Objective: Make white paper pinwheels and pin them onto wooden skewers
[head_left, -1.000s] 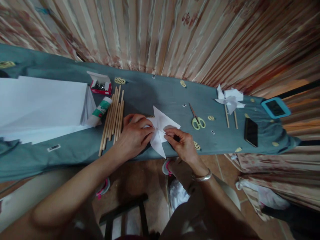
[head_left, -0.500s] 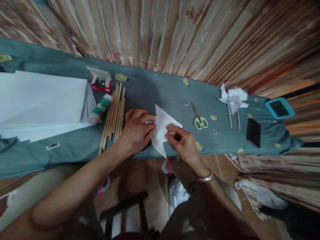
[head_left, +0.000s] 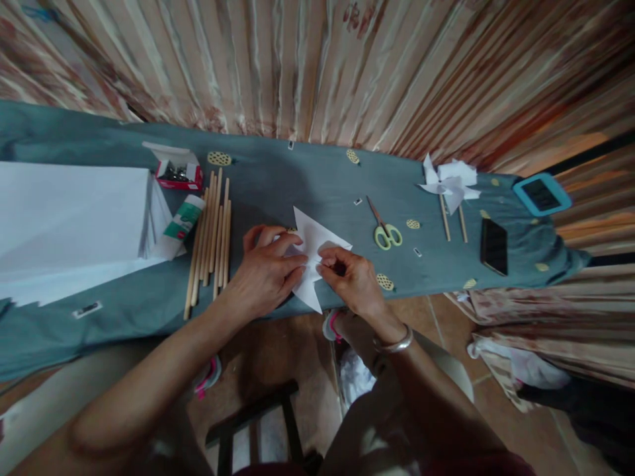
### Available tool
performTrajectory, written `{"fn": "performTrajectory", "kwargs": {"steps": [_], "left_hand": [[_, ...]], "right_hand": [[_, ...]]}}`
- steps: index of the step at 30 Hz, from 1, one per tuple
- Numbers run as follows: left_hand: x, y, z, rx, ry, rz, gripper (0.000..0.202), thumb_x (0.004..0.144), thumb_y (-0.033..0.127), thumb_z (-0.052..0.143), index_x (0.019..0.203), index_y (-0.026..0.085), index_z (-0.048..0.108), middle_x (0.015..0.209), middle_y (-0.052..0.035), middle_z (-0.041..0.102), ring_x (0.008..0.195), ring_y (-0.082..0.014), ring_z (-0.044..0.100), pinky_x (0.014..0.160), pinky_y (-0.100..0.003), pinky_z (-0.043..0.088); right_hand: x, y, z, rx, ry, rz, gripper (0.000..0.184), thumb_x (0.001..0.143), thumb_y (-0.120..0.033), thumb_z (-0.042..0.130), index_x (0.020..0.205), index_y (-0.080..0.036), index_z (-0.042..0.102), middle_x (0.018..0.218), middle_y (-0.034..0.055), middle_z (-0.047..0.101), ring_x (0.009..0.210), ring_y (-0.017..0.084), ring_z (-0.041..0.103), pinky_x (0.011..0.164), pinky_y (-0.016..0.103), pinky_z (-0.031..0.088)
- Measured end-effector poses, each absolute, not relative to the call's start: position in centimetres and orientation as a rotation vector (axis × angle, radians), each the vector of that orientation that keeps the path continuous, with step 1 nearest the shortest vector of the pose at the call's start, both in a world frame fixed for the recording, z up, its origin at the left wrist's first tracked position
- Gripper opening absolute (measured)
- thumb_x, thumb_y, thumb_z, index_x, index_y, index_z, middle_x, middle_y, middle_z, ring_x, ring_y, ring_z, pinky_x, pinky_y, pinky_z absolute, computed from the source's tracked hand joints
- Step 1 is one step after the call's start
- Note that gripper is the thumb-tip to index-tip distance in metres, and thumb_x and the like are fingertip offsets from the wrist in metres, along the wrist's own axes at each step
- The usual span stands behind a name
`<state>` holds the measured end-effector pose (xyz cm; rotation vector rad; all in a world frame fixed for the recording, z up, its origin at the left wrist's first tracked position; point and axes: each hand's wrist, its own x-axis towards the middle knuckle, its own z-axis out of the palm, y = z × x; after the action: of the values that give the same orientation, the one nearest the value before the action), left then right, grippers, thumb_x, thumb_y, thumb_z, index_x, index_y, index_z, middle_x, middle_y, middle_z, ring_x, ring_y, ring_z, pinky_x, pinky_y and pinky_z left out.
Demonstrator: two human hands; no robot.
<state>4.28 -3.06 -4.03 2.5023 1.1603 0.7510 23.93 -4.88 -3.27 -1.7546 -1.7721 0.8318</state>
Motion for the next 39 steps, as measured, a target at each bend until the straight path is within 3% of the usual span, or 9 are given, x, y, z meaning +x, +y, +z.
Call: {"fn": "performTrajectory", "kwargs": {"steps": [21,28,35,39], "left_hand": [[4.8,-3.2,-4.1,2.572,1.166,0.671,0.029,0.094,0.025,0.046,0.098,0.020,0.074,0.114,-0.0108,0.067,0.117,-0.0306,0.051,0.107,-0.061,0.027],[5.0,-3.3,-4.1,2.568,1.215,0.661,0.031,0.096,0.026,0.045,0.096,0.019,0.074,0.113,-0.0089,0.068,0.119,-0.0315,0.050,0.108,-0.064,0.024],[5.3,-3.0,-4.6,2.500,1.237,0.727,0.031,0.094,0.026,0.048,0.081,0.022,0.075,0.111,-0.0072,0.068,0.123,-0.0317,0.047,0.112,-0.066,0.015],[5.1,-2.8,-4.5,2.489,1.228,0.712,0.028,0.094,0.028,0.049,0.087,0.023,0.076,0.113,-0.0068,0.068,0.123,-0.0318,0.046,0.111,-0.065,0.016]], "right_hand": [[23.8,-4.8,-3.0,-1.750,-1.880,0.751,0.016,0.080,-0.021,0.063,0.095,-0.022,0.070,0.077,-0.0001,0.070,0.070,0.015,0.066,0.069,0.027,0.050],[23.6,-5.4,-2.8,-1.682,-2.056,0.574,0.019,0.086,-0.019,0.057,0.102,-0.018,0.068,0.086,0.0062,0.070,0.078,0.020,0.064,0.078,0.032,0.051],[23.6,-5.5,-3.0,-1.638,-2.116,0.501,0.022,0.089,-0.020,0.055,0.106,-0.018,0.068,0.089,0.0080,0.071,0.084,0.023,0.065,0.085,0.037,0.051],[23.6,-5.6,-3.0,-1.598,-2.135,0.432,0.028,0.090,-0.021,0.055,0.115,-0.014,0.065,0.097,0.0108,0.072,0.095,0.025,0.064,0.090,0.040,0.051]]}}
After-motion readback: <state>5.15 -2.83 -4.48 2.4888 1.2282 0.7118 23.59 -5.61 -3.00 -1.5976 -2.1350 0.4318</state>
